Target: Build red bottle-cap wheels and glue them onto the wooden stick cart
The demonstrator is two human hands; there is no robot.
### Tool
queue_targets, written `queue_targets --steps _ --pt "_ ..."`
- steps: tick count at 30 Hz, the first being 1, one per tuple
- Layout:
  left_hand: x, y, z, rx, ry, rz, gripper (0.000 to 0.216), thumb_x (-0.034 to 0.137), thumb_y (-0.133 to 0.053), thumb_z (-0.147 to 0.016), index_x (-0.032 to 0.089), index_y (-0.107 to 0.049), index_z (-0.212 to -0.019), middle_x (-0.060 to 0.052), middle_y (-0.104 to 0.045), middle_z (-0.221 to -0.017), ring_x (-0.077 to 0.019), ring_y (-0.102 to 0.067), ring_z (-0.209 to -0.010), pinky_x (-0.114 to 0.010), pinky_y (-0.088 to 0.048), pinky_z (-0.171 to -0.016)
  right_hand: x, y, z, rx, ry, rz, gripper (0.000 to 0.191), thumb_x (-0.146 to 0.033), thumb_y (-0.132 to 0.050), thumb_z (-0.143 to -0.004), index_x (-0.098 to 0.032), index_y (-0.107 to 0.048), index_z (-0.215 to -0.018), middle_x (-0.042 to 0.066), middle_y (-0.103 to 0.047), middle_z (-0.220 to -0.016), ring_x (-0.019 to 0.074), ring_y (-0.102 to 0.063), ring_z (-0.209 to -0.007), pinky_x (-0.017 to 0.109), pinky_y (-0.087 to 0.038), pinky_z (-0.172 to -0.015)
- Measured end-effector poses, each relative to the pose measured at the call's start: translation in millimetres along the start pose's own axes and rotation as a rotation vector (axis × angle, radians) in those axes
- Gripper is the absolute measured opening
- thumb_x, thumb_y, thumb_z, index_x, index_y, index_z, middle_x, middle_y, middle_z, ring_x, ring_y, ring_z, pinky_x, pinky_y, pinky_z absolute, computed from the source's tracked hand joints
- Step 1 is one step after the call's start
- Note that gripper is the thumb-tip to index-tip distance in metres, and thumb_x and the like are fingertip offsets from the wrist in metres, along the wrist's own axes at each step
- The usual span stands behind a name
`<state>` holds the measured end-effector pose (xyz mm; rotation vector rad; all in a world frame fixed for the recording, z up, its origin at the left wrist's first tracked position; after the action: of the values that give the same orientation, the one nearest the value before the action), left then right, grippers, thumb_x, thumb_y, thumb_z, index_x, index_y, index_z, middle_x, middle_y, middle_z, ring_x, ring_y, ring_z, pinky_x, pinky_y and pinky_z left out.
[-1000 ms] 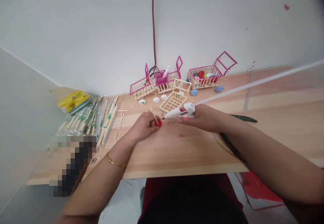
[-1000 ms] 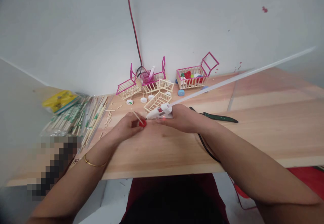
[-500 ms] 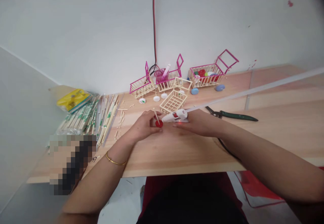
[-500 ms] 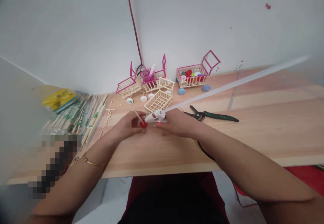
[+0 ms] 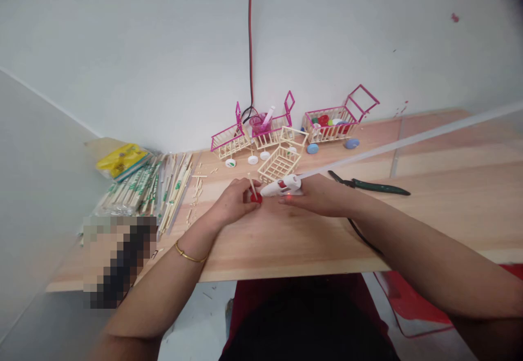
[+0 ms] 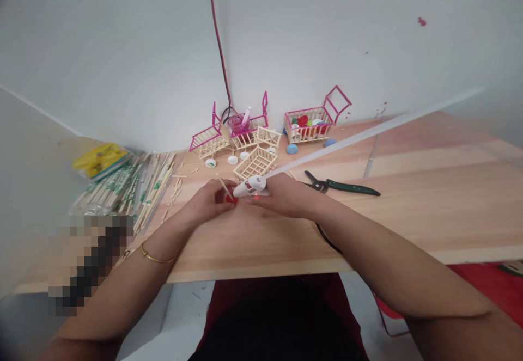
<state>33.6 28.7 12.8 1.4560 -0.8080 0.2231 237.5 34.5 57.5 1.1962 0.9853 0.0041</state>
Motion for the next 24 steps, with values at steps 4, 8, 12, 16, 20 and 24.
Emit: queue_targets --steps 4,8,12,16,20,24 --pt "-1 4 0 -0.024 0.019 0.024 0.061 0.029 -0.08 -0.061 0.02 -0.06 -0.118 -0.006 -0.061 -0.098 -0.0218 -0.056 -0.091 -0.037 -0.047 -0.082 0 15 4 0.021 -0.04 -0.073 0.033 -0.048 -0.056 -0.081 -0.022 -0.069 -0.097 0.002 -0.072 -0.087 0.0203 -0.064 -0.079 0.029 -0.047 -0.07" --pt "-6 14 1 -0.085 0.077 0.174 0.066 0.026 -0.081 -0.058 0.017 -0.058 -0.119 -0.008 -0.062 -0.104 -0.0193 -0.059 -0.091 -0.035 -0.048 -0.082 2 30 11 0.043 -0.109 -0.149 0.033 -0.053 -0.061 -0.076 -0.019 -0.064 -0.077 0.001 -0.063 -0.065 0.0174 -0.058 -0.063 0.027 -0.042 -0.057" --pt "-4 31 3 -0.153 0.119 0.194 0.056 0.027 -0.079 -0.058 0.015 -0.062 -0.11 -0.008 -0.064 -0.101 -0.0174 -0.061 -0.087 -0.033 -0.049 -0.08 3 32 24 0.002 -0.133 -0.426 0.03 -0.049 -0.067 -0.072 -0.021 -0.055 -0.069 -0.003 -0.052 -0.054 0.0131 -0.047 -0.051 0.026 -0.035 -0.049" --pt "6 45 4 -0.051 0.061 0.236 0.047 0.03 -0.078 -0.061 0.016 -0.065 -0.104 -0.007 -0.066 -0.096 -0.017 -0.062 -0.086 -0.031 -0.049 -0.079 11 23 32 0.007 -0.097 -0.829 0.031 -0.043 -0.073 -0.07 -0.019 -0.052 -0.076 -0.002 -0.054 -0.069 0.0069 -0.038 -0.05 0.024 -0.033 -0.049" --pt "7 57 6 0.418 0.051 0.348 0.027 0.041 -0.063 -0.077 0.014 -0.065 -0.08 -0.003 -0.065 -0.077 -0.0136 -0.059 -0.074 -0.028 -0.047 -0.074 27 15 27 0.051 -0.061 -1.178 0.035 -0.038 -0.077 -0.068 -0.016 -0.052 -0.078 -0.003 -0.053 -0.074 0.0018 -0.027 -0.048 0.02 -0.026 -0.047" --pt "-3 59 13 0.756 0.076 0.222 0.045 0.049 -0.042 -0.09 0.016 -0.061 -0.066 -0.001 -0.059 -0.064 -0.0127 -0.054 -0.064 -0.025 -0.043 -0.067 36 15 11 0.067 -0.054 -1.305 0.039 -0.035 -0.083 -0.063 -0.015 -0.052 -0.076 -0.003 -0.055 -0.071 0.0003 -0.028 -0.047 0.017 -0.024 -0.045"
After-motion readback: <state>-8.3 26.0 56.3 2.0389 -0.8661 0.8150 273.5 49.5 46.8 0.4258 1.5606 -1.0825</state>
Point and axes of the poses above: each hand's wrist, its own z-axis away from the middle knuckle, its own y-axis out of the back of the hand, x = y × z, the point moved 4 cm from there along -z, towards the middle knuckle
